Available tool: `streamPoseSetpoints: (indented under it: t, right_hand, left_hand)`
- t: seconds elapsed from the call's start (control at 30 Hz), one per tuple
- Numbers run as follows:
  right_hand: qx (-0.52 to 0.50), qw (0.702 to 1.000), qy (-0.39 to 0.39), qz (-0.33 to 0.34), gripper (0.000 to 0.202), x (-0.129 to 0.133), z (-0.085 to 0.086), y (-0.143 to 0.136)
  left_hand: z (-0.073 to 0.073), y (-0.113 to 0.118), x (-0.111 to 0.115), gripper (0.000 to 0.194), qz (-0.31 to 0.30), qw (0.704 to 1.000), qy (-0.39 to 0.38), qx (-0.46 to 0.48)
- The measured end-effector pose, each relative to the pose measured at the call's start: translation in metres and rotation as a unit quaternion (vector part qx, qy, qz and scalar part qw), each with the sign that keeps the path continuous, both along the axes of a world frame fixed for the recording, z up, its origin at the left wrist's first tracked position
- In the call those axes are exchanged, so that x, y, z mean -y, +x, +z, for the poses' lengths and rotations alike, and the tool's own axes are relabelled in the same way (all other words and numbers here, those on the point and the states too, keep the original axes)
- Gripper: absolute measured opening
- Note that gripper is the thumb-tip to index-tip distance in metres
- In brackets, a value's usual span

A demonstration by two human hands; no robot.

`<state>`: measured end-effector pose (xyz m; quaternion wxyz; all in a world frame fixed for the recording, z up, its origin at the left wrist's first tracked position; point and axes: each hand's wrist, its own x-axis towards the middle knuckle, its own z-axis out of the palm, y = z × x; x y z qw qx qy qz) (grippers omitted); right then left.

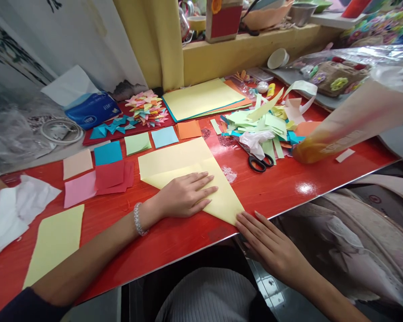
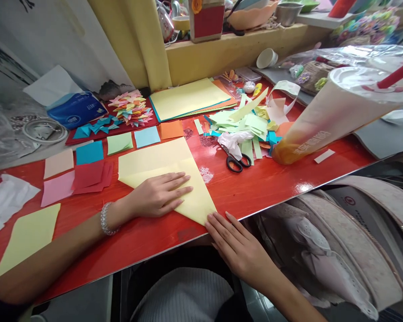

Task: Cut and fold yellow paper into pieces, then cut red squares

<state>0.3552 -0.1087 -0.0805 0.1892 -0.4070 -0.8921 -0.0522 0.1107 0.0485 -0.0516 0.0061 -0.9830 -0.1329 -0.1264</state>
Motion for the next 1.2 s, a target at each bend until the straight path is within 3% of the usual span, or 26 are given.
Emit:
streamPoseSetpoints:
  t: [0.13,0.27,0.37,0.5,0.57,0.67,0.9,1.2]
  right_hand:
    - [-0.018,1.0,0.015,-0.001,0.064,0.006,-0.004,0.011]
    - [0.0,0.999,0.021,0.026,0.059,0.011,-0.011,0.025]
    - [-0.045,0.998,0.03,0.032,0.061,0.01,-0.005,0.029]
    - [-0.2,0.978,0.022,-0.06,0.057,-0.003,0.018,0.023]
    - [-0.232,0.966,0.004,-0.113,0.054,-0.016,0.028,0.016]
    - [-0.205,0.97,-0.028,-0.131,0.048,-0.036,0.032,0.005]
    - [-0.108,0.988,-0.108,0.003,0.05,-0.046,0.02,-0.005]
    - [0.0,0.999,-0.051,-0.001,0.039,-0.038,0.015,-0.008]
  left_hand:
    - [0.0,0.0,0.0,0.039,0.0,1.0,0.001,0.005]
    - [0.0,0.0,0.0,0.038,-0.002,1.0,0.003,0.004]
    - [-0.001,0.0,0.0,0.039,-0.003,1.0,0.004,0.001]
    - [-0.001,0.0,0.0,0.039,-0.007,1.0,0.005,0.008]
    - [-0.002,0.0,0.0,0.039,-0.005,1.0,0.01,0.009]
    - [-0.001,0.0,0.001,0.039,-0.002,1.0,0.013,0.003]
    - [0.0,0.0,0.001,0.04,0.002,1.0,0.011,-0.004]
    - [-0.001,0.0,0.001,0.04,0.0,1.0,0.008,0.007]
